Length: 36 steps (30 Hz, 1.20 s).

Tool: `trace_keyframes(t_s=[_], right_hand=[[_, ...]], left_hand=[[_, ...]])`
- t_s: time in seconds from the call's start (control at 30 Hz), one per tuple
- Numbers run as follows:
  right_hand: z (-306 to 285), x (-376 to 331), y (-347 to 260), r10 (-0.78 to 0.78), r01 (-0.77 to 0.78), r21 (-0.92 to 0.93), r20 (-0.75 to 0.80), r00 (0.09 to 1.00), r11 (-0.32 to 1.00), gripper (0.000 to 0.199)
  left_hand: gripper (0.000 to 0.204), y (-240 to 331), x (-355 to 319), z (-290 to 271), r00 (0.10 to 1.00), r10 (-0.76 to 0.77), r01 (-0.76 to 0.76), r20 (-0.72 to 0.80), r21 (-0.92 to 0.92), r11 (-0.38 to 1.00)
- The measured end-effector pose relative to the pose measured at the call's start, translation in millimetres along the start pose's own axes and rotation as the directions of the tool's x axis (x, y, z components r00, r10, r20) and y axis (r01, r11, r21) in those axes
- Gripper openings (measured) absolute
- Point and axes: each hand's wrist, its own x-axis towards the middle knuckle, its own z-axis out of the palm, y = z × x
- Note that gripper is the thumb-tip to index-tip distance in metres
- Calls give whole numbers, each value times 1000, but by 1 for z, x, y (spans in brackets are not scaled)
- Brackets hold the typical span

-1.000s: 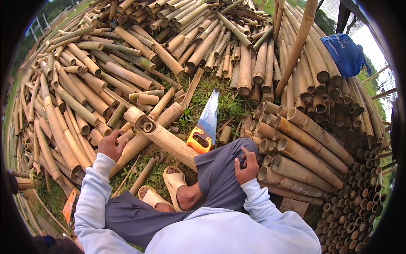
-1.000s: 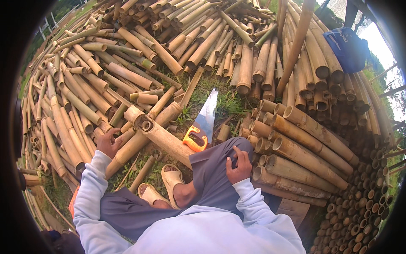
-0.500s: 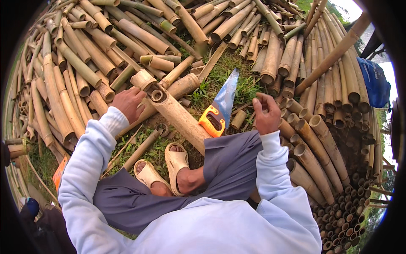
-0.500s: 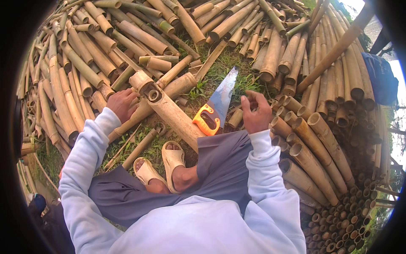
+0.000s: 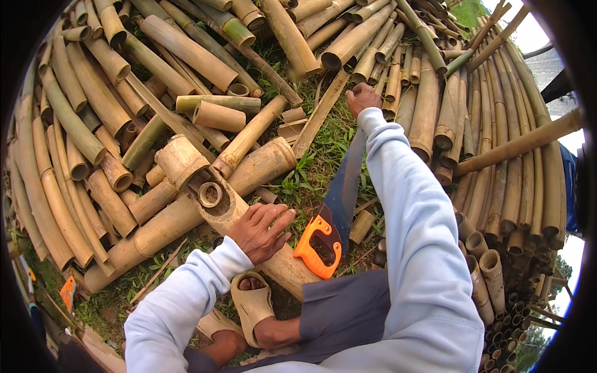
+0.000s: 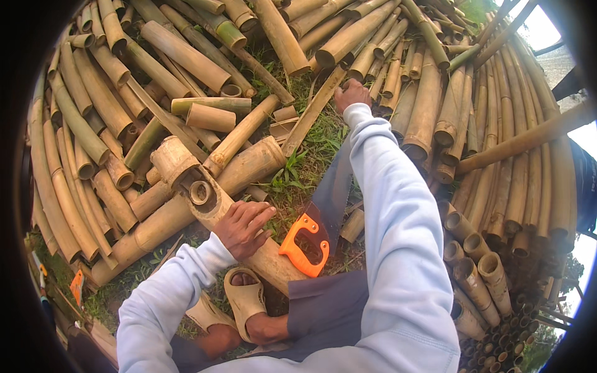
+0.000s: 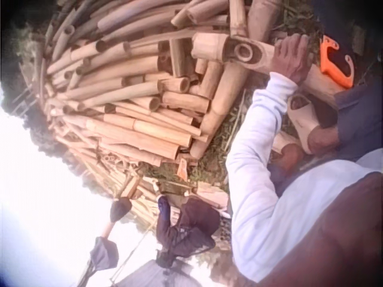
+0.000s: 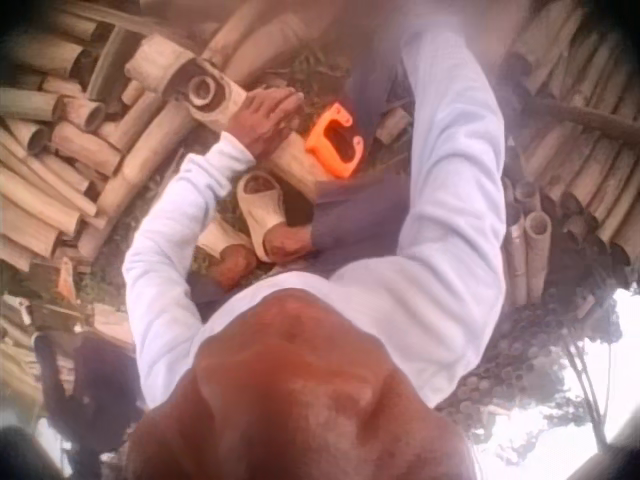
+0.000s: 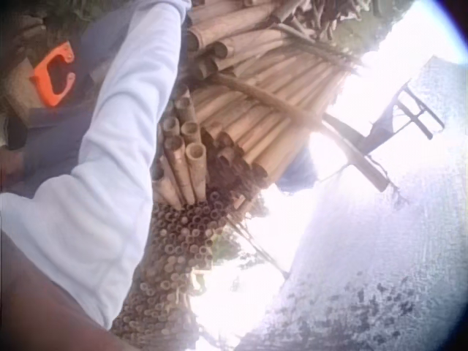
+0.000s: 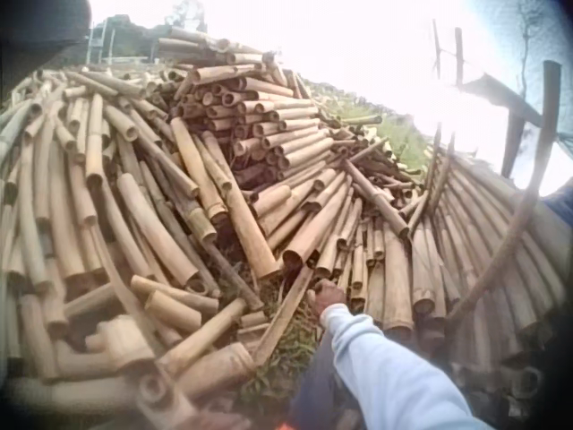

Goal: The person sits on the ground and uses a hand saw to cut bamboo poles into shorter sections. They repeatedly position a pole, saw through it, and set the cut pieces aside among a large pile of bamboo.

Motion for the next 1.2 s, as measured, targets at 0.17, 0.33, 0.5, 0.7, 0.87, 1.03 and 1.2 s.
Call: trace_keyframes(t_s=[0.17,0.33,0.5,0.7,0.87,1.03,1.2], right_hand=[[43,80,-42,-19,2,-245,-65,998,969,55],[68,124,-51,38,-61,-401,-63,997,914,59],[74,137,-28,107,-91,-452,10,994,888,38],[28,136,52,81,-125,-281,-163,983,952,43],[-47,122,119,167,-178,-8,-301,939,984,44],[-38,28,99,261,-206,239,-232,937,949,39],[-33,-122,12,301,-203,440,-167,939,875,33]], left_hand=[[59,0,-2,-6,997,-64,65,38,-23,998],[55,-2,0,-8,993,-88,91,80,-43,995],[54,-4,4,-10,991,-81,84,109,-17,996],[54,-2,4,-9,988,-104,102,117,27,994],[55,2,3,-7,992,-90,85,92,64,994],[57,6,5,-4,996,-82,80,32,35,996],[51,7,0,-5,996,-87,87,-6,65,994]])
